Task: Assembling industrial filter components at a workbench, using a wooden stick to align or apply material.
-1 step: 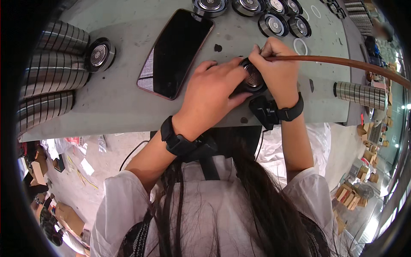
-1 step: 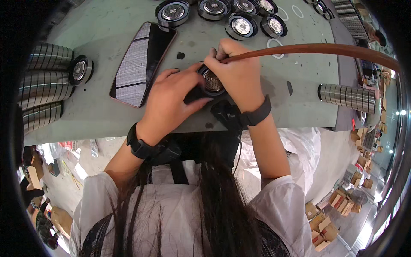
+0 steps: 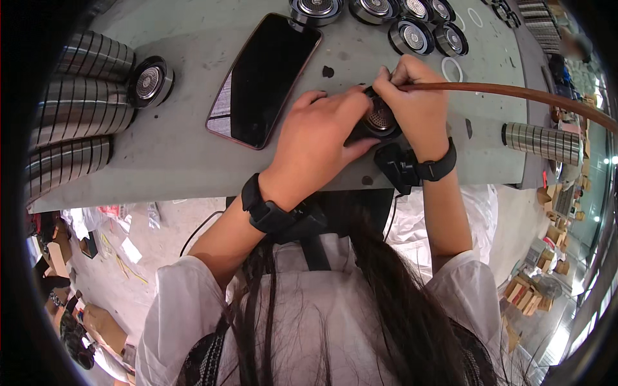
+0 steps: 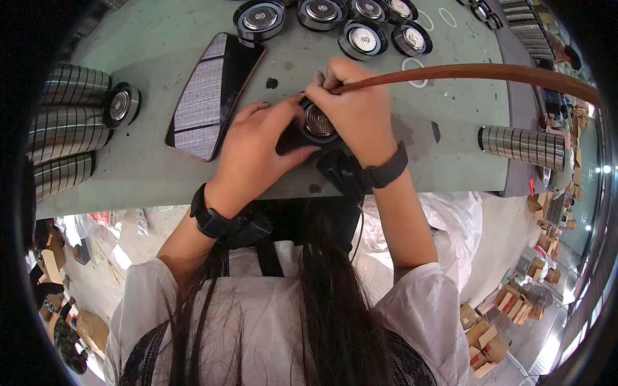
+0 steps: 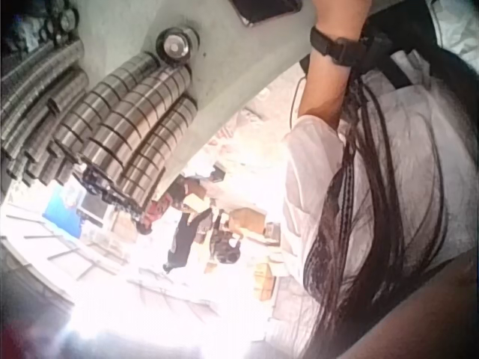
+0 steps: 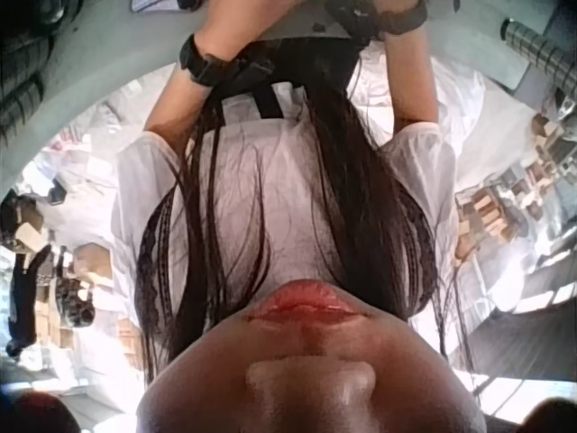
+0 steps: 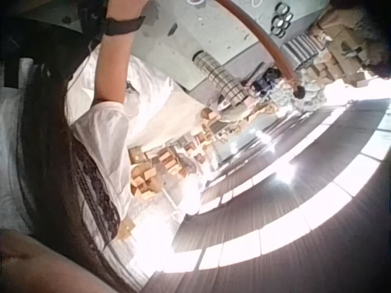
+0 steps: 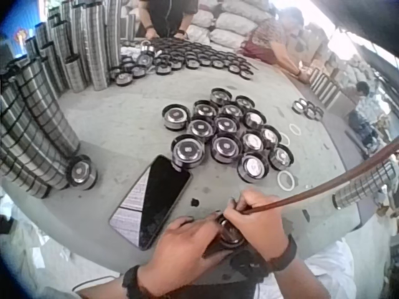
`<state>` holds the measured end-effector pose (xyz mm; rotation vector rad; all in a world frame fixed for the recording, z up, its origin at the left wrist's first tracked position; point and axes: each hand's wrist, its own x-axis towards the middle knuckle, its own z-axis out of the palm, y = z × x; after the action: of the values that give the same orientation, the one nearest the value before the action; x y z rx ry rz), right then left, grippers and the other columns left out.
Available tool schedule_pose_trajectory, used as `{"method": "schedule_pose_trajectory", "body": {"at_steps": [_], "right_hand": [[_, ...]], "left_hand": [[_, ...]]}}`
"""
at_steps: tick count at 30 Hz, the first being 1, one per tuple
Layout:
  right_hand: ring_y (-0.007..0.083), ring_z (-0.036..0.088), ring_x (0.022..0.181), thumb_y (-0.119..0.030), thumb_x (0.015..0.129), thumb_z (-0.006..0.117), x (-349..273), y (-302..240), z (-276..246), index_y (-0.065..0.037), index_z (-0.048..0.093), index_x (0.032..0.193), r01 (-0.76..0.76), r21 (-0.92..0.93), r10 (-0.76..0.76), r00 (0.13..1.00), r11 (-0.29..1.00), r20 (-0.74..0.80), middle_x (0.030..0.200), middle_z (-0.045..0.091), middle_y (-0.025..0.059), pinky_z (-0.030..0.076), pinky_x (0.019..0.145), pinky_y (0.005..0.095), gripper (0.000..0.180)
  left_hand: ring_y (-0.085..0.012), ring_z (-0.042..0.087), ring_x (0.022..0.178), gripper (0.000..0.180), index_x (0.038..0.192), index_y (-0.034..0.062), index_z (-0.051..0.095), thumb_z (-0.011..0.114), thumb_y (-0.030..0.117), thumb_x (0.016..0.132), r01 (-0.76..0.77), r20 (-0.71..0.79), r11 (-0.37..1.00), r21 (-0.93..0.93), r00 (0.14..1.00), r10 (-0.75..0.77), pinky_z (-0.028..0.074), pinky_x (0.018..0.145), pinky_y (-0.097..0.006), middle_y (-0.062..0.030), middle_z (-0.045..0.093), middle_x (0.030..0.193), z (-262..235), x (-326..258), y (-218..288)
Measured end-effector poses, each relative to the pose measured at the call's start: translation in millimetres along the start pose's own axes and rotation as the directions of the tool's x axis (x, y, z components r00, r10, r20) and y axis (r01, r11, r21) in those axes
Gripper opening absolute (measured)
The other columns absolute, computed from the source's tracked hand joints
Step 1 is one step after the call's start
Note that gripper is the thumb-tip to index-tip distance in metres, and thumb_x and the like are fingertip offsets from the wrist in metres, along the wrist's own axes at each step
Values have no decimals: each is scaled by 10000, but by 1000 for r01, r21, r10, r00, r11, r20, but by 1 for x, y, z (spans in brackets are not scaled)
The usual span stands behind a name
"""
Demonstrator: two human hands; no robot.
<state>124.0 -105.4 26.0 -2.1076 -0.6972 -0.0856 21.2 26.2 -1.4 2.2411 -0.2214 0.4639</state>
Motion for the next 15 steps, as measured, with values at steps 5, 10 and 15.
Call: {"method": "schedule_pose_trajectory", "body": {"at_steps": [5,10,15], "right_hand": [[164,395,465,-79,717,685,-1,-2,6,-15,438,632,102,-39,-101,995,994,14,522,425,70,354,463,287,269],[208,424,467,-94,725,684,-3,-5,-2,-13,451,646,81,5,-81,992,997,98,543,466,84,371,466,296,259],[210,447,468,-100,725,680,-10,-9,-1,-16,449,637,72,12,-73,989,997,126,542,472,81,371,467,305,261]], "left_hand": [[-271,636,795,553,1068,62,490,809,214,642,56,-69,997,-51,996,-59,453,830,-379,-87,657,871,3,2,-3],[-274,635,795,568,1067,65,495,818,223,627,57,-81,997,-47,995,-61,453,817,-369,-96,657,856,4,3,-3],[-275,636,795,590,1083,75,493,823,225,618,58,-81,997,-50,995,-62,451,800,-365,-94,658,842,5,1,-5]]}}
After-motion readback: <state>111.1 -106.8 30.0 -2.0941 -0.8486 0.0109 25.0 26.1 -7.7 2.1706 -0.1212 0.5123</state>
